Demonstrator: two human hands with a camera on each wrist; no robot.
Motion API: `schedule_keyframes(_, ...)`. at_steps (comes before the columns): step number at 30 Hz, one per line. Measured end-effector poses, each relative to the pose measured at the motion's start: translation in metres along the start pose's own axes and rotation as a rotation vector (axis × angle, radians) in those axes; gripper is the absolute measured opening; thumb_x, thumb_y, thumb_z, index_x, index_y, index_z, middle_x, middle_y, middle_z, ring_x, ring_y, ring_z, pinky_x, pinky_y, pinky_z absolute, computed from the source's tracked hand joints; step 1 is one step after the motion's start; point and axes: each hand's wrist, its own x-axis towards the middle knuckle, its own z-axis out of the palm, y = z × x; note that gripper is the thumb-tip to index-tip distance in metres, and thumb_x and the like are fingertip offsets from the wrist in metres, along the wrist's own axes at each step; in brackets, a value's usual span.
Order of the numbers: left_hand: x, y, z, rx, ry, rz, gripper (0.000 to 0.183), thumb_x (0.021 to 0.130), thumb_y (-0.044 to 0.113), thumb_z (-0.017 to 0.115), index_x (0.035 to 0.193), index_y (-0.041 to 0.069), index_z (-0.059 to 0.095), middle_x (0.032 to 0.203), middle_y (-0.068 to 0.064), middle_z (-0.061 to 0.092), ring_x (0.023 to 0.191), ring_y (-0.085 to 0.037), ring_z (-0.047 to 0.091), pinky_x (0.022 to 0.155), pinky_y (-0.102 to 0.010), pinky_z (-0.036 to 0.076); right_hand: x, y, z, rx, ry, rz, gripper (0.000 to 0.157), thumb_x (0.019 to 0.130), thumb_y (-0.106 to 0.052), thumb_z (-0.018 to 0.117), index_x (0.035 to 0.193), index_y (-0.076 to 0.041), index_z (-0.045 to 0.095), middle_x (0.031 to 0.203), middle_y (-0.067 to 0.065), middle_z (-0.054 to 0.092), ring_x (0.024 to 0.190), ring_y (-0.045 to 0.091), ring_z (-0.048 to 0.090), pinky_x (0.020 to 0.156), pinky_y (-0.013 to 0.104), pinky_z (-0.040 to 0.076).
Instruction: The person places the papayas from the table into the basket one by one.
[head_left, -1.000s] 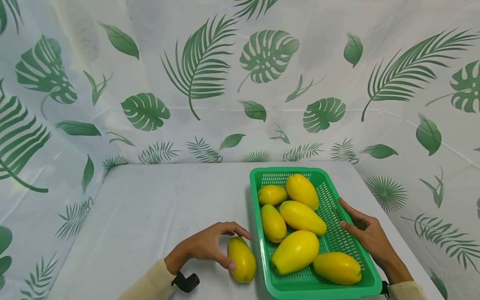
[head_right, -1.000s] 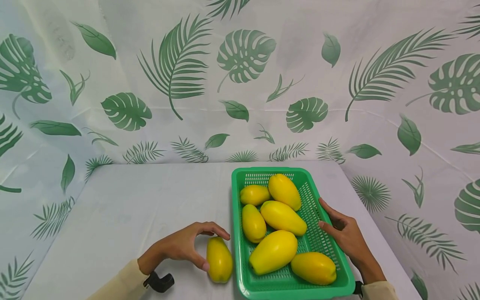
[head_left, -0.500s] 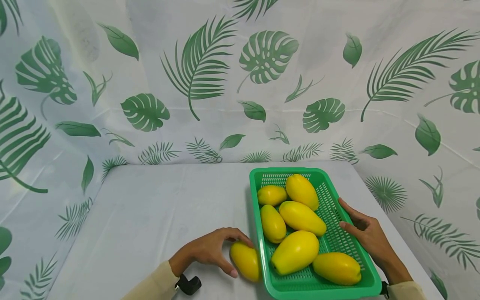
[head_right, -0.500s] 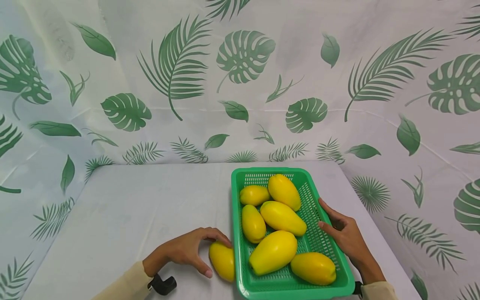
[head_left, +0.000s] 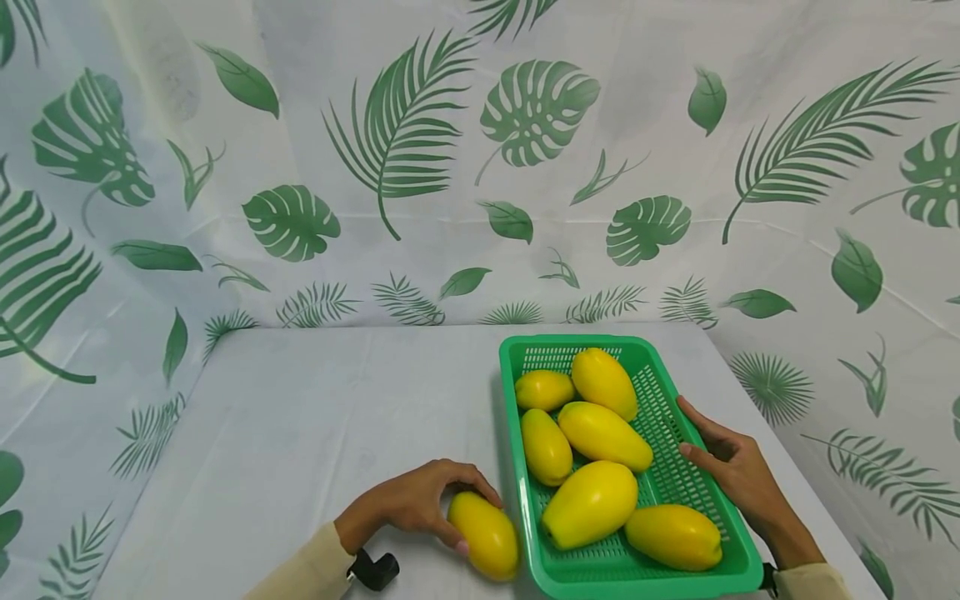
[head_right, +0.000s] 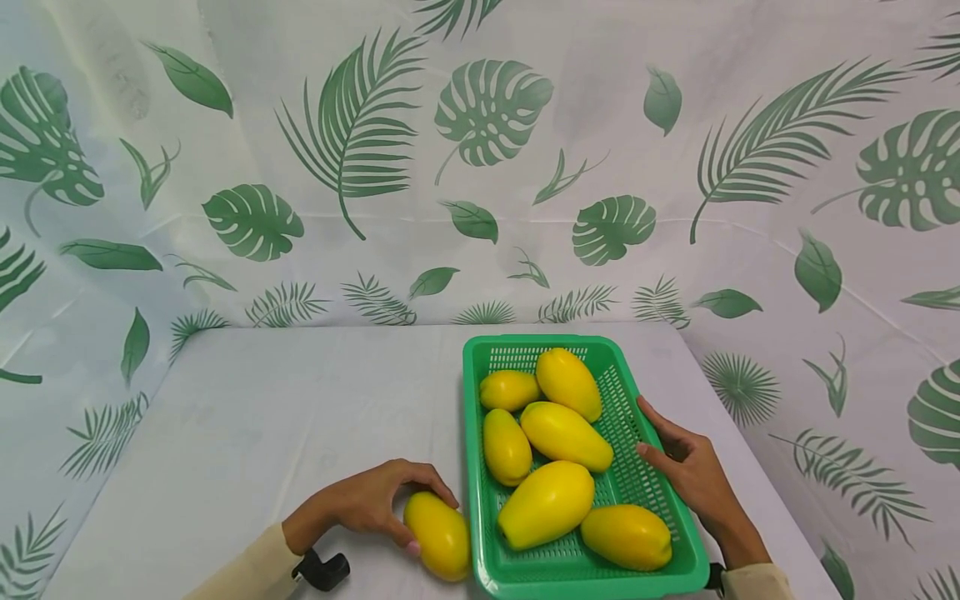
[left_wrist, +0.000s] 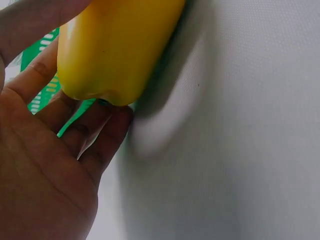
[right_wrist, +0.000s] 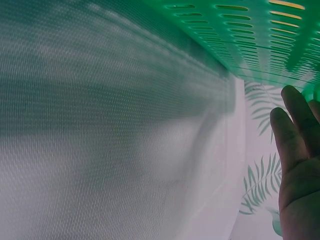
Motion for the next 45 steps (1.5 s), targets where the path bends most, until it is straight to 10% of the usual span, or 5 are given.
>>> schedule_keyframes(17,-0.021,0.021,-0.021,-0.021,0.038,-0.018,0.056,0.085,0.04,0.09,0.136,0.031,0.07,0.135,0.013,0.072,0.127,-0.009,0.063,0.107,-0.035,0.052,0.0,0.003,0.0,0.014,-0.001,-0.004,0.064,0.107,-0.004,0.06,0.165,-0.008,0.036,0.172,-0.006,0.036,0.137,-0.018,0.045,0.098,0.007,0.05)
schedule_keyframes(45,-0.003,0.062,-0.036,-0.034,0.142,0.044,0.058,0.085,0.047,0.086,0.137,0.026,0.07,0.133,0.011,0.073,0.124,-0.014,0.064,0.101,-0.039,0.054,0.0,0.003,-0.001,0.004,0.0,-0.022,0.064,0.107,-0.004,0.061,0.165,-0.008,0.037,0.173,0.001,0.035,0.14,-0.018,0.043,0.101,0.004,0.045)
